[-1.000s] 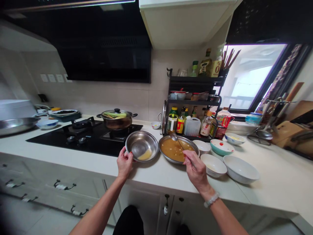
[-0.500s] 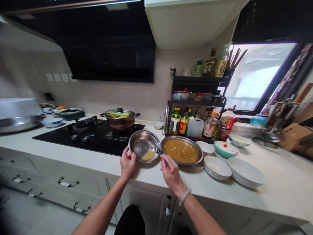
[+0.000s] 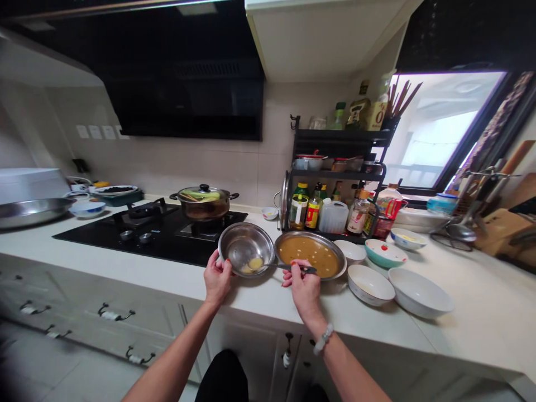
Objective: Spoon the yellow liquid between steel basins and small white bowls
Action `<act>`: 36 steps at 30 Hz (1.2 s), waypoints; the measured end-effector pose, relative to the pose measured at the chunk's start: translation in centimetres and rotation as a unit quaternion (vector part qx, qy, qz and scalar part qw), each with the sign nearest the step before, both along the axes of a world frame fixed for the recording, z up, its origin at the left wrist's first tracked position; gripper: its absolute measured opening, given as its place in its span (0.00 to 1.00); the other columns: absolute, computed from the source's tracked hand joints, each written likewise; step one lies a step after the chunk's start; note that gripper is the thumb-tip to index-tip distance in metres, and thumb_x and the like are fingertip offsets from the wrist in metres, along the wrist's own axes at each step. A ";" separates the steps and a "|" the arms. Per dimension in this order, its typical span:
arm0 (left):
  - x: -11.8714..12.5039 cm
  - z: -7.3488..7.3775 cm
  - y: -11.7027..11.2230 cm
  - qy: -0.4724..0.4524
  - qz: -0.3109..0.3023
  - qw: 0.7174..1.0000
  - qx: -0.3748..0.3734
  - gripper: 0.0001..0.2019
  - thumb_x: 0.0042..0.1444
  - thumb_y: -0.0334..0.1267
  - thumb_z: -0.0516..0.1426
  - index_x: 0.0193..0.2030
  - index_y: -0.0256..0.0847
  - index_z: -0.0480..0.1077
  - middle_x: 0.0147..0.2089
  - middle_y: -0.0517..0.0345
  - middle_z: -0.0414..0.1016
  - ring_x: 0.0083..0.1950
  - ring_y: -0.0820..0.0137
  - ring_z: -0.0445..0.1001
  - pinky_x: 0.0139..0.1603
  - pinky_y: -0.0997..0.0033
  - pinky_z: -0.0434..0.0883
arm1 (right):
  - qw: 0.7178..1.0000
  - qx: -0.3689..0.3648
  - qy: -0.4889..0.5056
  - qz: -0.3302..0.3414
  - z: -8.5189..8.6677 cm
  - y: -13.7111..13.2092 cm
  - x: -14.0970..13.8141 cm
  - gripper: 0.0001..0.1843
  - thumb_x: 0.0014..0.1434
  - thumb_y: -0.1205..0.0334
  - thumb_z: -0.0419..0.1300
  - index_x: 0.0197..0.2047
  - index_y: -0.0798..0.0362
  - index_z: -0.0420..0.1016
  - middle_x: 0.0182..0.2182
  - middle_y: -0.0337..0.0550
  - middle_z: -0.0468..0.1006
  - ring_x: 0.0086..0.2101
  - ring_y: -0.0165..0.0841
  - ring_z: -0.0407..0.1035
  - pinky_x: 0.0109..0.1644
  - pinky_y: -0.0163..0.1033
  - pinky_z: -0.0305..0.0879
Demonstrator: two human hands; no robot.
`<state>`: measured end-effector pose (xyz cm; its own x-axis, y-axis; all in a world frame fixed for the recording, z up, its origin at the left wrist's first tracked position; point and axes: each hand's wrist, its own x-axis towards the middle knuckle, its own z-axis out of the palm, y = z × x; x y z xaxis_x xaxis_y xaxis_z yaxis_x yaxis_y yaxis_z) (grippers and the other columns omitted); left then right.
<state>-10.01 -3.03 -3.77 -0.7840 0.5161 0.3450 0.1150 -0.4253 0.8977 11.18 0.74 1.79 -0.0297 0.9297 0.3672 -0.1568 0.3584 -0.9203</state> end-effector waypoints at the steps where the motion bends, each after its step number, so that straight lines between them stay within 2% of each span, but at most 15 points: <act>1: 0.0 0.0 0.0 -0.002 -0.001 1.000 0.000 0.29 0.49 0.39 0.58 0.58 0.34 0.60 0.21 0.71 0.62 0.19 0.76 0.65 0.21 0.74 0.72 | 1.000 -0.001 0.005 -0.001 0.2 0.0 0.1 0.22 0.50 0.42 0.62 0.34 0.54 0.68 0.14 0.38 0.73 0.21 0.37 0.75 0.26 0.37 0.72; 5: 0.1 0.2 -0.1 -0.005 -0.008 1.000 -0.001 0.30 0.49 0.39 0.58 0.59 0.34 0.59 0.21 0.72 0.61 0.18 0.76 0.64 0.21 0.72 0.73 | 0.999 -0.006 0.046 -0.006 1.1 0.1 0.7 0.20 0.48 0.46 0.64 0.34 0.54 0.68 0.14 0.38 0.73 0.22 0.36 0.75 0.25 0.36 0.71; 8: 0.1 0.2 -0.2 -0.006 -0.006 1.000 -0.002 0.30 0.49 0.39 0.58 0.59 0.34 0.59 0.21 0.72 0.61 0.19 0.76 0.64 0.21 0.73 0.73 | 0.996 -0.009 0.084 -0.013 2.0 0.5 1.4 0.21 0.46 0.48 0.66 0.35 0.55 0.68 0.16 0.38 0.74 0.22 0.36 0.74 0.20 0.33 0.68; 12: 0.0 0.1 -0.1 -0.002 -0.006 1.000 0.004 0.29 0.49 0.39 0.58 0.59 0.35 0.60 0.20 0.72 0.60 0.18 0.77 0.64 0.21 0.73 0.73 | 0.995 0.015 0.092 -0.048 3.0 1.3 3.2 0.20 0.47 0.49 0.67 0.34 0.55 0.68 0.18 0.39 0.75 0.20 0.33 0.73 0.19 0.32 0.66; 16: -0.2 -0.3 0.1 0.006 -0.002 1.000 0.009 0.28 0.50 0.39 0.58 0.59 0.35 0.60 0.20 0.72 0.60 0.18 0.76 0.64 0.21 0.72 0.73 | 0.992 0.064 0.032 -0.103 3.3 2.4 5.6 0.19 0.50 0.48 0.64 0.36 0.55 0.70 0.18 0.38 0.74 0.19 0.33 0.71 0.20 0.35 0.68; 21: -0.2 -0.2 0.1 0.001 -0.003 1.000 0.001 0.29 0.50 0.39 0.58 0.59 0.34 0.59 0.21 0.71 0.62 0.20 0.76 0.65 0.22 0.72 0.74 | 0.971 0.171 -0.091 -0.138 2.5 2.5 7.7 0.15 0.57 0.50 0.59 0.39 0.54 0.71 0.20 0.38 0.73 0.20 0.33 0.71 0.24 0.37 0.70; 25: -0.2 -0.2 0.0 0.003 -0.006 1.000 0.001 0.29 0.50 0.39 0.58 0.59 0.34 0.59 0.21 0.71 0.62 0.20 0.75 0.65 0.21 0.72 0.74 | 0.939 0.272 -0.178 -0.112 1.8 2.0 8.6 0.10 0.60 0.57 0.56 0.42 0.52 0.74 0.28 0.42 0.76 0.22 0.31 0.71 0.28 0.39 0.72; 29: -0.1 -0.1 0.0 0.005 -0.004 1.000 0.004 0.29 0.50 0.39 0.58 0.59 0.34 0.60 0.21 0.71 0.62 0.20 0.76 0.65 0.21 0.73 0.73 | 0.905 0.357 -0.221 -0.067 1.8 1.3 8.7 0.08 0.59 0.62 0.56 0.40 0.49 0.76 0.34 0.44 0.77 0.25 0.32 0.71 0.28 0.38 0.72; 31: -0.1 0.0 -0.1 0.008 -0.006 1.000 0.006 0.29 0.50 0.40 0.58 0.59 0.35 0.60 0.21 0.71 0.62 0.19 0.75 0.65 0.21 0.73 0.72 | 0.905 0.365 -0.211 -0.054 1.8 0.8 8.1 0.09 0.59 0.64 0.56 0.41 0.48 0.76 0.35 0.44 0.77 0.26 0.32 0.71 0.28 0.38 0.72; 36: 0.1 -0.1 -0.1 0.012 -0.008 1.000 0.003 0.29 0.50 0.41 0.58 0.59 0.36 0.60 0.22 0.70 0.63 0.19 0.76 0.64 0.22 0.73 0.72 | 0.940 0.315 -0.133 0.002 0.6 -0.9 4.9 0.11 0.62 0.65 0.54 0.46 0.49 0.74 0.34 0.42 0.76 0.25 0.29 0.71 0.28 0.37 0.73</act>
<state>-9.94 -3.15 -3.85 -0.7674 0.5260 0.3666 0.1292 -0.4332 0.8920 16.03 -0.20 2.44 -0.2011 0.5296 0.8241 0.0458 0.8454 -0.5321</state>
